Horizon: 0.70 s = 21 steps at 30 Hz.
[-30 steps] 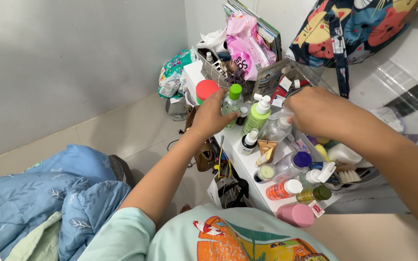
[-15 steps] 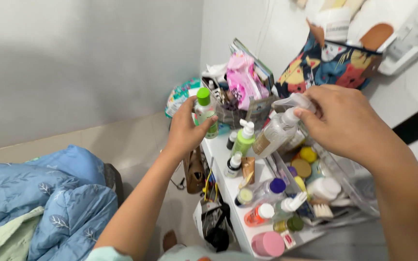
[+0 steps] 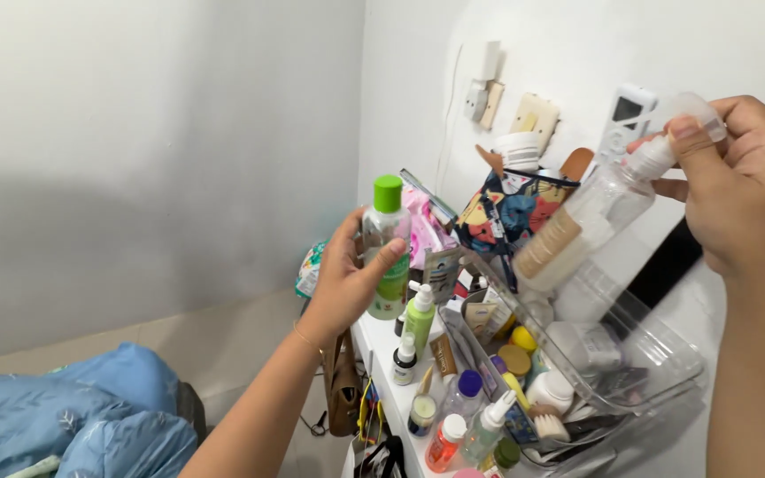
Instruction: The person clears a bedroom shelf by removing a small fan and a hair clipper, then unplugs a charger. They proceed to reorganize multiple bottles, tubes, and containers on the shelf, placing them into a clear organizer and a hanging pouch. The person also handles a hairbrush and a small round container during the process.
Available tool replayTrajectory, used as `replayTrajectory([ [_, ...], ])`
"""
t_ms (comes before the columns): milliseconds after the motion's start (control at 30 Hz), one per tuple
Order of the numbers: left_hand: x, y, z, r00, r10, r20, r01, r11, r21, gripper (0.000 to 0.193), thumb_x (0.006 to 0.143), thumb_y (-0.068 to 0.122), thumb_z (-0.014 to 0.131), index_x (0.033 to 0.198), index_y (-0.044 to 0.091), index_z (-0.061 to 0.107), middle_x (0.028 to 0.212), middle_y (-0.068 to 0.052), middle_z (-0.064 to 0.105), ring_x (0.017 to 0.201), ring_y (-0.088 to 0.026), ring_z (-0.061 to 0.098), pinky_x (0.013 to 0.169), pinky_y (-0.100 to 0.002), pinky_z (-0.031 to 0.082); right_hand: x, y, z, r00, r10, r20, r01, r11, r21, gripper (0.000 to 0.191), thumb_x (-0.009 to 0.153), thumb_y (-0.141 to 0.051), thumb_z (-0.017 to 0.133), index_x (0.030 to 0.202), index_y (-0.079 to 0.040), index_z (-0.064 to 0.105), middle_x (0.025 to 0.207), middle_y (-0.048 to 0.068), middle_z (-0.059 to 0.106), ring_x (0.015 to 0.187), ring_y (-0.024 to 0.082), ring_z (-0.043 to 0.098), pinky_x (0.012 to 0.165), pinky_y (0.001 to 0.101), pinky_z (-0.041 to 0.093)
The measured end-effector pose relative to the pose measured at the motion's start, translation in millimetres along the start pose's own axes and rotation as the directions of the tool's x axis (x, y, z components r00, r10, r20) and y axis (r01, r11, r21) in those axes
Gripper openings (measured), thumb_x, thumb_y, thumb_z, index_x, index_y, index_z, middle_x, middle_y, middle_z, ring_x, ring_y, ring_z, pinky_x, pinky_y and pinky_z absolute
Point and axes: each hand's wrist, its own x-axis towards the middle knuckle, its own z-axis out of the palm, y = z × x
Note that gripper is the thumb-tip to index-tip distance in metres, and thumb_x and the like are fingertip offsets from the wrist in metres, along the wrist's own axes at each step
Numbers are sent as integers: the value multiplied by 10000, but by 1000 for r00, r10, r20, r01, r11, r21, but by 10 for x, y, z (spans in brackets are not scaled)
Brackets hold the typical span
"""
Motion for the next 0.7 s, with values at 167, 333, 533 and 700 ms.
replayTrajectory([
  [167, -165, -10, 233, 997, -37, 67, 42, 996, -73, 606, 945, 207, 723, 1459, 12, 470, 1230, -84, 690, 1113, -149, 669, 970, -334, 558, -82, 391, -206, 993, 99, -58, -114, 843, -526, 217, 1120, -205, 662, 1154, 8, 643, 919, 164, 718, 768, 207, 682, 630, 354, 520],
  [333, -206, -21, 488, 992, -91, 88, 105, 980, -169, 619, 943, 200, 713, 1471, 25, 441, 1257, -80, 677, 1134, -151, 659, 972, -333, 550, -271, 785, -343, 991, 101, -83, -131, 752, -646, 274, 1058, -284, 700, 1143, -24, 682, 855, 152, 720, 718, 218, 672, 675, 356, 513],
  [533, -86, -10, 803, 994, -82, 75, 99, 960, -262, 595, 955, 167, 693, 1477, 17, 452, 1242, -109, 682, 1108, -155, 657, 958, -341, 551, -255, 954, -405, 981, 164, -103, -193, 811, -552, 276, 1024, -312, 677, 1105, -48, 685, 884, 109, 749, 739, 193, 684, 687, 340, 520],
  [700, 7, -55, 1117, 999, 9, 47, 4, 963, -270, 562, 975, 157, 694, 1463, 2, 463, 1305, -93, 654, 1182, -150, 631, 1028, -333, 515, -340, 985, -403, 993, 115, -35, -119, 892, -436, 485, 896, -379, 781, 1205, -33, 638, 1026, 92, 752, 925, 154, 728, 784, 318, 569],
])
